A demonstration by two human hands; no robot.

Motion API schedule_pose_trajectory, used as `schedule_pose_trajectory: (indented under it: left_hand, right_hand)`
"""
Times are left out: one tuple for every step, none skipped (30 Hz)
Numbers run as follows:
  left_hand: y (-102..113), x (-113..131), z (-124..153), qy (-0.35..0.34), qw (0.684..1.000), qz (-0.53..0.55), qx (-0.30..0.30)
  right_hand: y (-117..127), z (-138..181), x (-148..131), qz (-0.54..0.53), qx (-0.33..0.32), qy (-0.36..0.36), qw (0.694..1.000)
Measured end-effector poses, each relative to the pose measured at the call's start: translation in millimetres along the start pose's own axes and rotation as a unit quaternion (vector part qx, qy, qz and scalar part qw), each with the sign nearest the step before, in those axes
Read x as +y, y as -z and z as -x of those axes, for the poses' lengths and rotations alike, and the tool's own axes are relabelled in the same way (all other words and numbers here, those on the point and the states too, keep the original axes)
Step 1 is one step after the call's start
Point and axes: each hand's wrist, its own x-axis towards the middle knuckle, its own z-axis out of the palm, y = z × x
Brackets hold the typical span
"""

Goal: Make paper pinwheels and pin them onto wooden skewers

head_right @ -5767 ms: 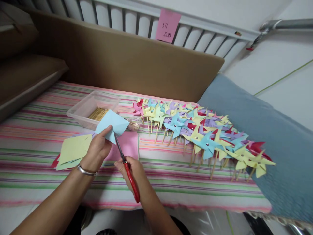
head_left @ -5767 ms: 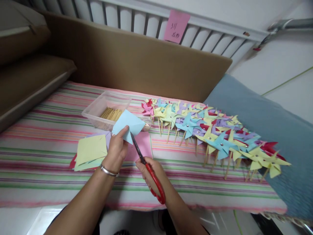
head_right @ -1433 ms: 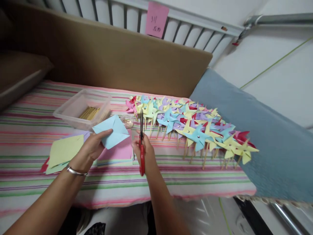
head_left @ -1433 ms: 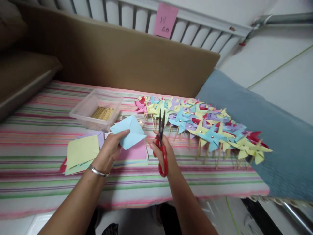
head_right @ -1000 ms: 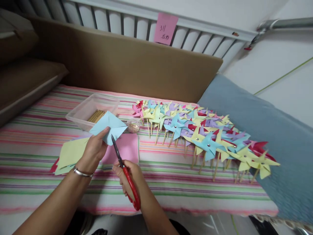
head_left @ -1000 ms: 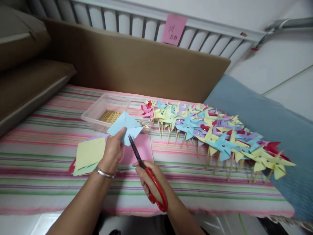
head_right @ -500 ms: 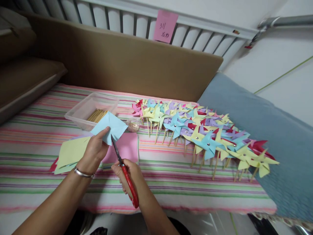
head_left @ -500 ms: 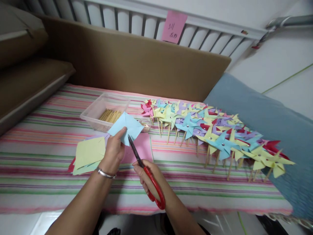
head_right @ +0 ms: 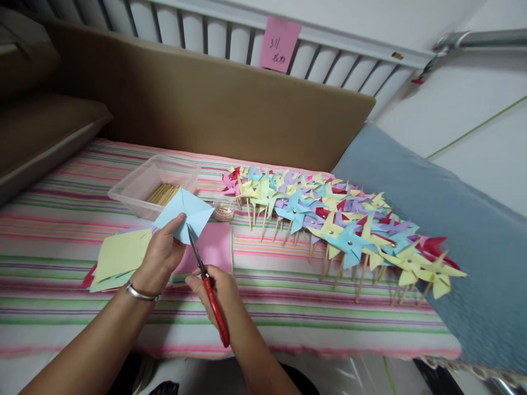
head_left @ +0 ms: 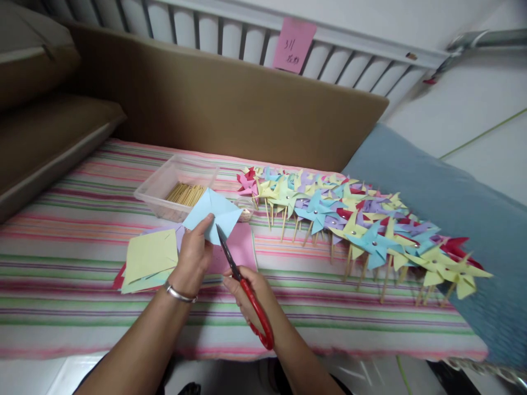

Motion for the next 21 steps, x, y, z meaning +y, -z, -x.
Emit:
schedule_pose_trajectory:
  left_hand:
    - [0, 0, 0, 0.001, 1.0, 0.003, 0.002]
    - [0, 0, 0, 0.003, 1.0, 0.006, 0.002]
    - [0, 0, 0, 0.005, 1.0, 0.008, 0.003]
    - [-1, 0, 1, 0.008, 1.0, 0.009, 0.005]
    - [-1, 0, 1, 0.012, 1.0, 0.01, 0.007]
    - [-1, 0, 1, 0.014, 1.0, 0.012, 0.009]
    - [-2, 0, 1, 0.014, 1.0, 0.013, 0.009]
    - [-2, 0, 1, 0.013, 1.0, 0.015, 0.007]
    - [-2, 0, 1, 0.011, 1.0, 0.016, 0.005]
    - [-2, 0, 1, 0.01, 1.0, 0.016, 0.003]
    - [-2, 0, 1, 0.009, 1.0, 0.015, 0.003]
    - [-2, 0, 2, 0.01, 1.0, 0.013, 0.004]
    - [-1, 0, 2, 0.01, 1.0, 0.01, 0.006]
    - [-1, 0, 2, 0.01, 1.0, 0.008, 0.008]
    - [-2, 0, 2, 0.01, 1.0, 0.006, 0.011]
    - [-2, 0, 2, 0.01, 1.0, 0.005, 0.013]
    - [-2, 1, 2, 0.011, 1.0, 0.004, 0.015]
    - [-2, 1, 2, 0.013, 1.0, 0.003, 0.018]
    - [-3, 2, 3, 0.016, 1.0, 0.003, 0.021]
    - [-3, 2, 3, 0.019, 1.0, 0.004, 0.024]
    - [-3, 2, 3, 0.022, 0.999, 0.005, 0.026]
  right_hand:
    - [0, -1, 1, 0.001, 0.001, 0.005, 1.0]
    - [0, -1, 2, 0.002, 0.002, 0.009, 1.0]
    - [0, -2, 3, 0.003, 0.002, 0.012, 1.0]
    - [0, -2, 4, 0.004, 0.002, 0.015, 1.0]
    - [0, -3, 5, 0.005, 0.003, 0.018, 1.0]
    - [0, -3, 6, 0.006, 0.004, 0.021, 1.0]
    - [0, -4, 7, 0.006, 0.006, 0.024, 1.0]
    - [0, -4, 9, 0.005, 0.008, 0.028, 1.0]
    - [0, -5, 10, 0.002, 0.01, 0.031, 0.999]
    - [0, -6, 10, 0.0, 0.011, 0.035, 0.999]
    - [-1, -6, 11, -0.002, 0.011, 0.038, 0.999]
    - [-1, -7, 12, -0.003, 0.011, 0.039, 0.999]
    - [-1, -7, 12, -0.002, 0.012, 0.039, 0.999]
    - [-1, -7, 12, 0.001, 0.013, 0.035, 0.999]
    - [-1, -7, 12, 0.004, 0.014, 0.03, 0.999]
    - [-2, -6, 11, 0.006, 0.014, 0.026, 1.0]
    - [-2, -6, 10, 0.007, 0.014, 0.023, 1.0]
    - [-2, -5, 9, 0.006, 0.013, 0.02, 1.0]
    - [-2, -4, 8, 0.004, 0.01, 0.019, 1.0]
    - [-2, -2, 6, 0.003, 0.009, 0.018, 1.0]
    - [-3, -1, 4, 0.001, 0.01, 0.016, 1.0]
